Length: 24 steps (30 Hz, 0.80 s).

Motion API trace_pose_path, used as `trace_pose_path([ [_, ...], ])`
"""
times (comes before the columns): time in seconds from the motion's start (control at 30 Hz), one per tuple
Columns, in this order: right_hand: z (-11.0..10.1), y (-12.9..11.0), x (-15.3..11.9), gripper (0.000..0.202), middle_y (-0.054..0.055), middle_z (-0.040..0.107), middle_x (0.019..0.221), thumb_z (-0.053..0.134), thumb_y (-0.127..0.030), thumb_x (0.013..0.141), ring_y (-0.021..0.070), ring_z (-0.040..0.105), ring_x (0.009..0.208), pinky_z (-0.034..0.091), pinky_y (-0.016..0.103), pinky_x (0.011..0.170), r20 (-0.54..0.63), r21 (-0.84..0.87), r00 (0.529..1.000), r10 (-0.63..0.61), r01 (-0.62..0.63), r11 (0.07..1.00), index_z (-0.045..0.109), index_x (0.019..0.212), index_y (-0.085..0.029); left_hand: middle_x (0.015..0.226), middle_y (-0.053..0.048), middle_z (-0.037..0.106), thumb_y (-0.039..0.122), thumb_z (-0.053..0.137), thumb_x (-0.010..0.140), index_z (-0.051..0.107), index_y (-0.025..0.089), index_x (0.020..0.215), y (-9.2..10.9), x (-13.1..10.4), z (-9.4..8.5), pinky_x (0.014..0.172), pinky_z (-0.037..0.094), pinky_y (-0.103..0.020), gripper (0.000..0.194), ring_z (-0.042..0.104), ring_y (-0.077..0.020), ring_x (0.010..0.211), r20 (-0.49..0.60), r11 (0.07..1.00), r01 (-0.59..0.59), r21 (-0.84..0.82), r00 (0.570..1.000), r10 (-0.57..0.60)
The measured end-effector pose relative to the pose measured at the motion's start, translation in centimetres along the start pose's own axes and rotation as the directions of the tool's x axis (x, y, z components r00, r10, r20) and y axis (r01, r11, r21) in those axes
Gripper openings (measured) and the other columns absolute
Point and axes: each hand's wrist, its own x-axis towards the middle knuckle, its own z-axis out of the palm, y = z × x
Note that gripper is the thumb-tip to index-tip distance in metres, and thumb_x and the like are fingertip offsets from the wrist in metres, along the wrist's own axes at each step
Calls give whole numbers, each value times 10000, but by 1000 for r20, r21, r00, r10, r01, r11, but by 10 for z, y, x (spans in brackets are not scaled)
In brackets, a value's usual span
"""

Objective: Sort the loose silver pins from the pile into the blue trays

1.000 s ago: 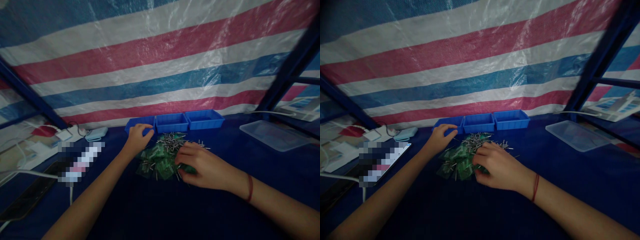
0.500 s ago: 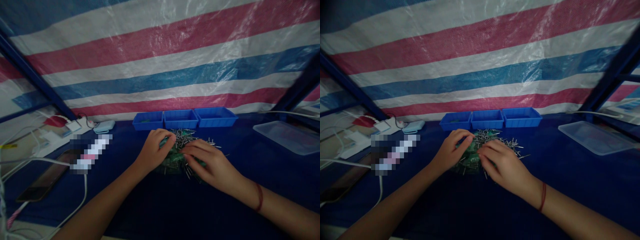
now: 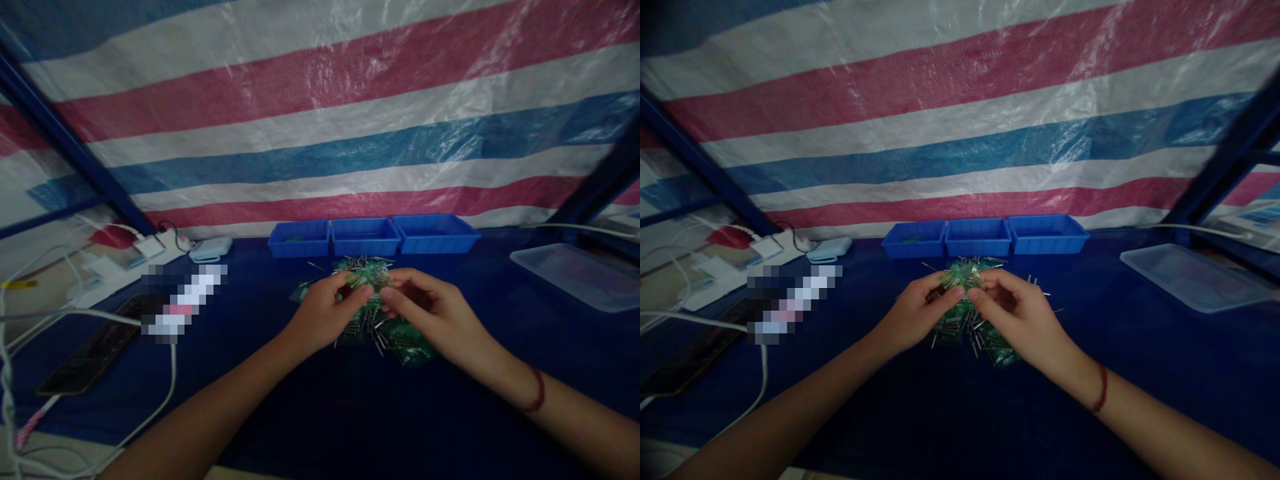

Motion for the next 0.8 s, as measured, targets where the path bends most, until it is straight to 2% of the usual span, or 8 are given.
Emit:
trace_pose_path([
  [0.13,1,5,1,176,3,646,709,638,-320,765,118,596,606,489,236,538,62,17,998,-8,7,1000,621,864,-175,762,-20,621,349,511,861,619,158,852,3,-1,-1,645,440,-278,220,566,-159,710,2,1000,-19,8,1000,19],
  [0.23,-2,5,1,122,-16,618,625,634,-288,773,102,573,542,464,221,484,23,-3,999,-40,40,999,610,747,-171,742,-22,611,412,503,862,621,173,866,3,-1,-3,583,436,-271,266,550,-152,658,24,999,-37,10,999,37],
  [0.3,-5,4,1,95,-7,637,637,631,-244,778,113,601,570,482,234,502,-33,-72,991,-127,125,990,623,712,-176,846,-49,625,481,478,862,612,189,990,1,1,-5,592,455,-281,345,567,-164,702,25,996,-79,-42,996,80],
  [0.37,-10,1,-1,65,24,692,777,612,-169,783,146,654,711,530,280,616,-61,-182,961,-270,255,950,671,777,-195,949,-80,618,549,381,882,573,198,1112,-3,4,-6,582,467,-287,461,574,-167,719,-23,989,-92,-113,996,90],
  [0.47,-14,-2,-4,255,38,695,986,557,-63,785,166,657,903,539,330,775,-36,-293,891,-454,424,857,702,903,-237,915,-95,617,578,241,907,575,190,1122,-6,7,-5,467,424,-268,555,534,-136,589,-63,979,12,-202,998,-25],
  [0.63,-16,-5,-8,286,66,613,1136,537,-50,805,183,598,1038,522,340,847,14,-321,833,-553,528,786,702,953,-231,635,-19,570,512,479,852,636,175,863,8,2,-2,427,352,-230,371,484,-110,510,153,958,116,-261,985,-78],
  [0.73,-15,-5,-7,303,72,563,1193,482,-64,842,195,552,1103,499,368,881,5,-319,844,-536,510,799,690,981,-236,712,-15,617,392,592,793,625,169,853,16,0,-2,519,422,-244,234,550,-123,594,133,942,132,-308,987,-95],
  [0.8,-13,-4,-6,314,69,597,1139,452,-92,869,176,585,1032,509,349,838,-48,-303,894,-446,413,859,641,1075,-235,768,-24,644,351,600,782,617,161,876,16,0,-2,593,458,-266,213,585,-134,652,75,929,121,-350,992,-100],
])
